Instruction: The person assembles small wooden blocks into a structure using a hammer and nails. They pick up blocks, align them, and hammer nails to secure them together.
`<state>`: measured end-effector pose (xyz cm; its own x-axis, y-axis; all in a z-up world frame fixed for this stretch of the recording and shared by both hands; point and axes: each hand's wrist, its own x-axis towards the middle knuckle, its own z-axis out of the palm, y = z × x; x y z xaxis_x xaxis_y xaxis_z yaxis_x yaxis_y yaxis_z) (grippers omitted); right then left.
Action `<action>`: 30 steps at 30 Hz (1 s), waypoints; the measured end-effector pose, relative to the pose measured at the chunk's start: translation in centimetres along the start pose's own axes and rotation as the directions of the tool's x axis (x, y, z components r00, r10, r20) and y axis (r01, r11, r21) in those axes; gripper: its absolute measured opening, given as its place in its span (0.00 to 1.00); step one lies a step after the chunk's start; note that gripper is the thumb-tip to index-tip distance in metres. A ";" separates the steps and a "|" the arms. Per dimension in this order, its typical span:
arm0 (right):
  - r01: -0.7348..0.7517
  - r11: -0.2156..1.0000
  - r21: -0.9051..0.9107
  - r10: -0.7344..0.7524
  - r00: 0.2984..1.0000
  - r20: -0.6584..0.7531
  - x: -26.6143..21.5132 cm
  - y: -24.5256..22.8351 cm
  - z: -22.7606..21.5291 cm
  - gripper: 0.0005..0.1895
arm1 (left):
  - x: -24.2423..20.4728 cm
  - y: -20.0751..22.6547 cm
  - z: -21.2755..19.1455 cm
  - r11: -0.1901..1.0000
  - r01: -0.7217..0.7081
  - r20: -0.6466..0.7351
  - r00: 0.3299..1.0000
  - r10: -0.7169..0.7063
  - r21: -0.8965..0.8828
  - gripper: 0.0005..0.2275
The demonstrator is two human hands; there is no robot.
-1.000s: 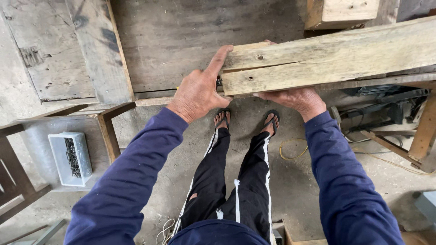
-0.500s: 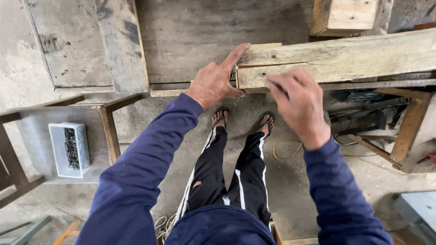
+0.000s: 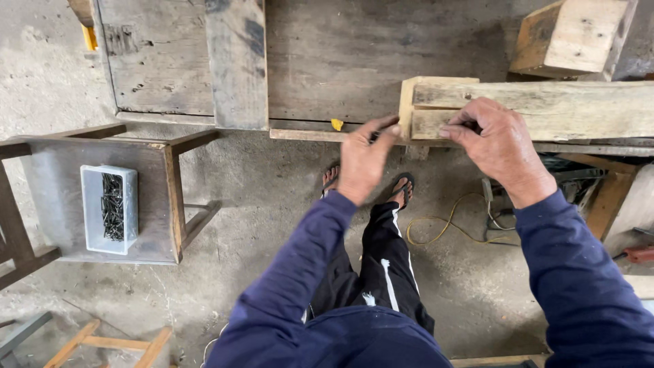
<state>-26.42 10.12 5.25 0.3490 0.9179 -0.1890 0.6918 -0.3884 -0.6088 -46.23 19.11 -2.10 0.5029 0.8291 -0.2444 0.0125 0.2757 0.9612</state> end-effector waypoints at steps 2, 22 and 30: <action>0.064 0.998 -0.012 -0.064 0.997 -0.036 0.3 0.2 0.2 0.12 | -0.4 -0.2 2.2 0.997 -0.038 -0.095 0.995 0.044 0.063 0.17; 0.314 0.900 -0.302 -0.348 0.936 -0.061 0.0 13.8 7.6 0.48 | -0.1 0.5 3.3 0.939 0.159 -0.072 0.987 -0.144 0.304 0.21; 0.380 0.854 -0.355 -0.388 0.920 0.051 1.5 14.7 8.2 0.53 | -0.9 -0.5 3.8 0.969 0.051 -0.060 0.998 -0.037 0.242 0.18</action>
<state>-20.91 6.43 -10.27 0.0204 0.9995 0.0232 0.9478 -0.0120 -0.3186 -43.34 16.38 -1.93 0.4493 0.8459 -0.2872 0.2465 0.1917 0.9500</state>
